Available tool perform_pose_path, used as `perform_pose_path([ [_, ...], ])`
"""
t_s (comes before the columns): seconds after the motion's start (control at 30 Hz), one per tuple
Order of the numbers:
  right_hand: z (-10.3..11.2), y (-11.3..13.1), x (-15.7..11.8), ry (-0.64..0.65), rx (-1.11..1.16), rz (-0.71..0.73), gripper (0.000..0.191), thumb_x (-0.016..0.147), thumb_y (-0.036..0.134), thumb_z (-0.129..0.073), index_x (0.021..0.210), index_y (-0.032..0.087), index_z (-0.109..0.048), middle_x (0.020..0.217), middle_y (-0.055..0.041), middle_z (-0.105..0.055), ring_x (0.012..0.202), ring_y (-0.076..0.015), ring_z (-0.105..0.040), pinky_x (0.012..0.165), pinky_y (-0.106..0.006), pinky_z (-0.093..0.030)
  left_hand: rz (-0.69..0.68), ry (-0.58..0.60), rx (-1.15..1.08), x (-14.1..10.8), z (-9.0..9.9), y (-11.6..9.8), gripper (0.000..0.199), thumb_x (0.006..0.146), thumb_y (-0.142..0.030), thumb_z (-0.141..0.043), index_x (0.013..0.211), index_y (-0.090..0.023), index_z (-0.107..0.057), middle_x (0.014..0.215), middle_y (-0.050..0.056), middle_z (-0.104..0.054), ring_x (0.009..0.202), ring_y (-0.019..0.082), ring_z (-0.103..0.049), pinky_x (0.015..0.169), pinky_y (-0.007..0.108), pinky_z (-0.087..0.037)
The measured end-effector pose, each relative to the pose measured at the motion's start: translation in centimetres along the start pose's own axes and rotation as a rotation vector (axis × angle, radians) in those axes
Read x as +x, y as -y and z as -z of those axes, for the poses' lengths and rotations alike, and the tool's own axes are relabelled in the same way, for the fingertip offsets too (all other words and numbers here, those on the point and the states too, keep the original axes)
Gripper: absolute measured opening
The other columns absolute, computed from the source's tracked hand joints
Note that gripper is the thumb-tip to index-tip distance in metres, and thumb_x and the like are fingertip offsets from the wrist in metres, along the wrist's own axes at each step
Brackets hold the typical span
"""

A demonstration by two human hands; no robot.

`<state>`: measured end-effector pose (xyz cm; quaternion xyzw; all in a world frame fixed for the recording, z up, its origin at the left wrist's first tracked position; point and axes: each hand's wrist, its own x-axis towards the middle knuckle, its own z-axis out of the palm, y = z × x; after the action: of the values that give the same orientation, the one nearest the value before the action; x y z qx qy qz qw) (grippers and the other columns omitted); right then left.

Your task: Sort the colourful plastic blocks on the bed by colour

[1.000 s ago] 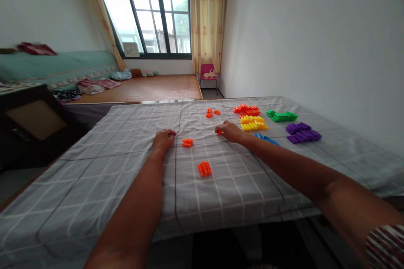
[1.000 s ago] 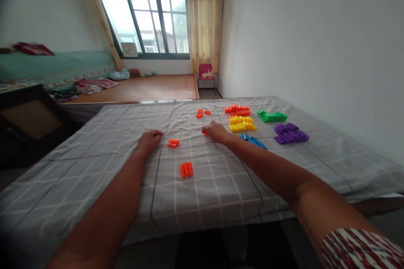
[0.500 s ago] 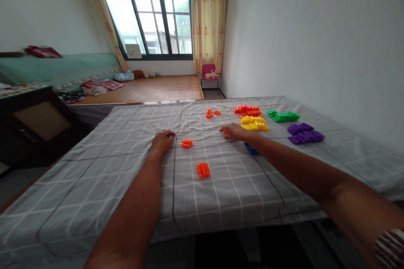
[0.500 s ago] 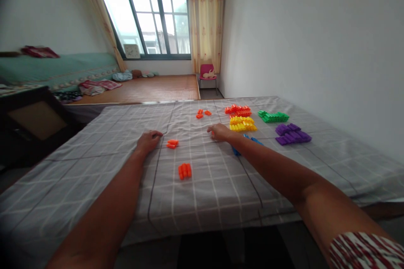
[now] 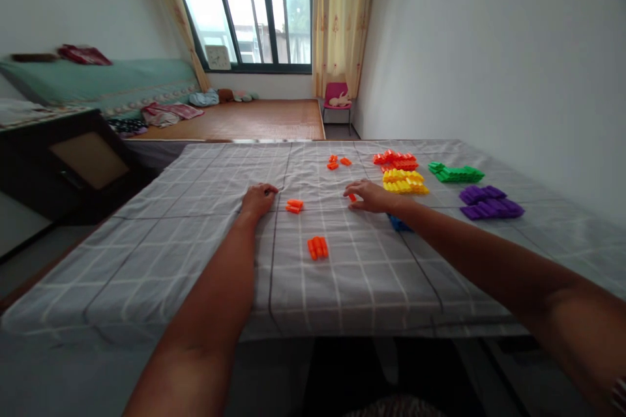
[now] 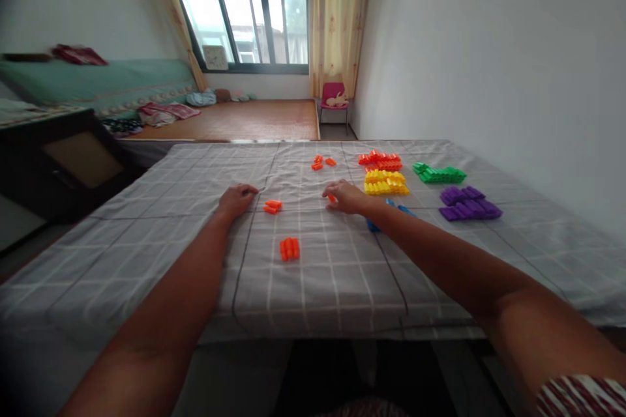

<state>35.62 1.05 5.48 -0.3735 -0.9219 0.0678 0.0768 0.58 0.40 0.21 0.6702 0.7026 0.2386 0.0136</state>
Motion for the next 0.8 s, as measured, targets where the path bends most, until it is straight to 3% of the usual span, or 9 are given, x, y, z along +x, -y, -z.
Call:
perform_pose_path([
  [0.1, -0.4, 3.4, -0.3, -0.057, 0.093, 0.209, 0.023, 0.084, 0.024, -0.064, 0.105, 0.018, -0.069, 0.11, -0.0099, -0.068, 0.106, -0.0225, -0.06, 0.095, -0.037, -0.044, 0.015, 0.008, 0.006, -0.1, 0.1, -0.3, 0.032, 0.078, -0.021, -0.052, 0.099, -0.024, -0.075, 0.103, 0.002, -0.073, 0.099, 0.019, -0.063, 0.091, 0.026, -0.047],
  [0.23, -0.8, 8.7, -1.1, 0.004, 0.225, 0.367, 0.021, 0.089, 0.024, -0.058, 0.106, 0.019, -0.069, 0.106, -0.0092, -0.069, 0.099, -0.0202, -0.061, 0.089, -0.035, -0.046, 0.03, 0.014, 0.01, -0.1, 0.1, -0.4, 0.031, 0.078, -0.023, -0.052, 0.097, -0.023, -0.076, 0.104, 0.003, -0.073, 0.101, 0.02, -0.063, 0.092, 0.027, -0.047],
  [0.33, -0.7, 10.9, -1.6, 0.111, 0.273, 0.5, 0.027, 0.09, 0.021, -0.055, 0.115, 0.018, -0.066, 0.116, -0.0108, -0.067, 0.105, -0.0195, -0.06, 0.095, -0.035, -0.043, 0.005, 0.015, 0.004, 0.0, 0.0, -0.3, 0.032, 0.078, -0.022, -0.051, 0.098, -0.022, -0.076, 0.104, 0.004, -0.073, 0.102, 0.02, -0.063, 0.093, 0.028, -0.047],
  [0.43, -0.2, 11.2, -1.6, 0.281, 0.312, 0.598, 0.027, 0.09, 0.02, -0.055, 0.114, 0.021, -0.067, 0.116, -0.0076, -0.067, 0.105, -0.0167, -0.06, 0.096, -0.03, -0.041, -0.004, 0.019, -0.005, 0.0, 0.0, -0.1, 0.032, 0.079, -0.021, -0.049, 0.098, -0.022, -0.075, 0.105, 0.004, -0.072, 0.101, 0.02, -0.063, 0.093, 0.027, -0.047],
  [0.53, 0.1, 9.8, -0.8, 0.271, 0.247, 0.428, 0.019, 0.086, 0.027, -0.061, 0.103, 0.021, -0.069, 0.103, -0.0055, -0.07, 0.092, -0.0161, -0.063, 0.083, -0.026, -0.045, 0.018, 0.025, -0.02, 0.0, 0.0, -0.1, 0.031, 0.079, -0.022, -0.05, 0.097, -0.023, -0.075, 0.106, 0.003, -0.072, 0.101, 0.019, -0.063, 0.092, 0.027, -0.047],
  [0.7, 0.2, 3.2, 1.9, -0.115, -0.015, -0.177, 0.032, 0.089, 0.046, -0.055, 0.1, 0.017, -0.066, 0.093, -0.0082, -0.071, 0.083, -0.0187, -0.064, 0.07, -0.026, -0.043, 0.024, 0.023, -0.025, 0.0, 0.1, -0.1, 0.031, 0.078, -0.021, -0.05, 0.098, -0.023, -0.075, 0.106, 0.001, -0.072, 0.102, 0.018, -0.062, 0.091, 0.025, -0.047],
  [0.73, 0.2, 1.6, 2.4, -0.146, -0.068, -0.287, 0.036, 0.091, 0.048, -0.052, 0.102, 0.017, -0.066, 0.095, -0.0095, -0.071, 0.085, -0.0196, -0.064, 0.07, -0.026, -0.043, 0.02, 0.023, -0.027, 0.0, 0.1, -0.1, 0.032, 0.078, -0.021, -0.05, 0.098, -0.023, -0.075, 0.106, 0.002, -0.072, 0.102, 0.018, -0.062, 0.091, 0.025, -0.047],
  [0.8, 0.6, -1.4, 3.1, -0.076, -0.149, -0.419, 0.039, 0.092, 0.05, -0.047, 0.101, 0.017, -0.067, 0.099, -0.0114, -0.071, 0.09, -0.0212, -0.065, 0.071, -0.026, -0.044, 0.016, 0.024, -0.029, 0.0, 0.1, 0.0, 0.032, 0.078, -0.021, -0.05, 0.099, -0.023, -0.075, 0.106, 0.002, -0.072, 0.101, 0.018, -0.063, 0.091, 0.026, -0.047],
])
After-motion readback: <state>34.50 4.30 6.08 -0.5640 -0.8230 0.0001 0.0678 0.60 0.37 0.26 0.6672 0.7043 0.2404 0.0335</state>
